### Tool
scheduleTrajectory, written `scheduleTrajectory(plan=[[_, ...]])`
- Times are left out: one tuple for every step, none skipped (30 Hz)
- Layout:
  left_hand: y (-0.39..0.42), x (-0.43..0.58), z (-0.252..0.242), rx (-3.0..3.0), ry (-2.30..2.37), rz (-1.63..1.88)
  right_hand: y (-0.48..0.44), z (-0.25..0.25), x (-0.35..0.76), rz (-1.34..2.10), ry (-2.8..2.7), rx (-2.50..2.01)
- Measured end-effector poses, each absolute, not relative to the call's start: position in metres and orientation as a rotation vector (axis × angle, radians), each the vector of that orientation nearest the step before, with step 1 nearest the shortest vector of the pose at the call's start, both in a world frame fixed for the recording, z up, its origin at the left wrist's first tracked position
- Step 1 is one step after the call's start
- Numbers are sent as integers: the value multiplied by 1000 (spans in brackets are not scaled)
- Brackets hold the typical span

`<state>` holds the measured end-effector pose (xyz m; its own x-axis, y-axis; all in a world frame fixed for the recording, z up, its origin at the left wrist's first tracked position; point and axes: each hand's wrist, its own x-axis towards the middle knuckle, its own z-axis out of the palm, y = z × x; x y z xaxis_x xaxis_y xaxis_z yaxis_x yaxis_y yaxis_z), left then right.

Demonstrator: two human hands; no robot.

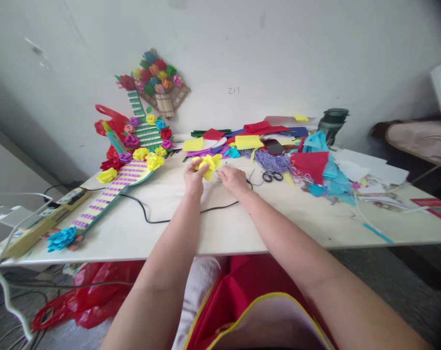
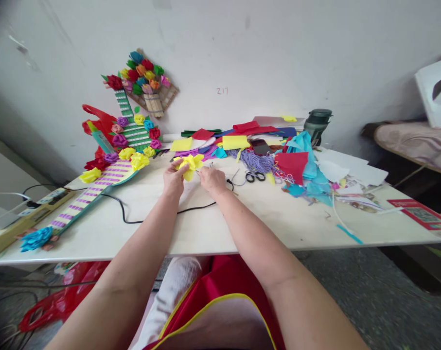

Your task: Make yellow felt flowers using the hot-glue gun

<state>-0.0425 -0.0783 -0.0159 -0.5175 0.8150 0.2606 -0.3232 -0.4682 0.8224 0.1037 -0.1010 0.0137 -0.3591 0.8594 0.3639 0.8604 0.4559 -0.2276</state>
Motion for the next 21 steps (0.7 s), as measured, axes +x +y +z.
scheduleTrajectory(plan=[[-78, -42, -16, 860, 946, 2039, -102, 15, 104, -20, -2304, -1452], [-78, -42, -17, 860, 940, 2045, -103, 16, 104, -32, -2322, -1458], [-77, -43, -17, 861, 934, 2049, -104, 16, 103, -40, -2333, -1460], [-77, -43, -18, 864, 927, 2052, -104, 16, 103, -45, -2340, -1459], [-76, -43, -18, 866, 922, 2053, -104, 16, 103, -48, -2342, -1457], [-76, -43, -18, 868, 918, 2053, -104, 16, 103, -49, -2339, -1456], [-75, -43, -19, 870, 915, 2054, -104, 15, 103, -47, -2331, -1457], [-75, -43, -19, 868, 914, 2055, -103, 15, 103, -41, -2319, -1460], [-75, -43, -19, 864, 914, 2058, -103, 15, 103, -32, -2304, -1465], [-75, -43, -19, 859, 915, 2061, -102, 14, 102, -19, -2287, -1469], [-75, -43, -19, 853, 915, 2063, -102, 13, 102, -5, -2268, -1472], [-75, -43, -18, 845, 914, 2066, -101, 13, 103, 11, -2249, -1473], [-76, -43, -18, 837, 912, 2068, -100, 12, 103, 25, -2233, -1472], [-76, -43, -17, 827, 913, 2070, -99, 11, 103, 38, -2217, -1469], [-76, -42, -17, 814, 911, 2077, -99, 10, 103, 47, -2203, -1465], [-76, -42, -16, 811, 913, 2073, -98, 10, 102, 53, -2190, -1459], [-76, -43, -16, 805, 921, 2077, -98, 9, 102, 54, -2180, -1448], [-76, -43, -16, 806, 930, 2071, -98, 8, 102, 51, -2176, -1433], [-76, -43, -16, 804, 931, 2071, -98, 7, 102, 43, -2176, -1415], [-76, -43, -16, 806, 933, 2069, -99, 6, 102, 31, -2183, -1394], [-76, -43, -16, 809, 933, 2067, -99, 5, 101, 17, -2195, -1373]])
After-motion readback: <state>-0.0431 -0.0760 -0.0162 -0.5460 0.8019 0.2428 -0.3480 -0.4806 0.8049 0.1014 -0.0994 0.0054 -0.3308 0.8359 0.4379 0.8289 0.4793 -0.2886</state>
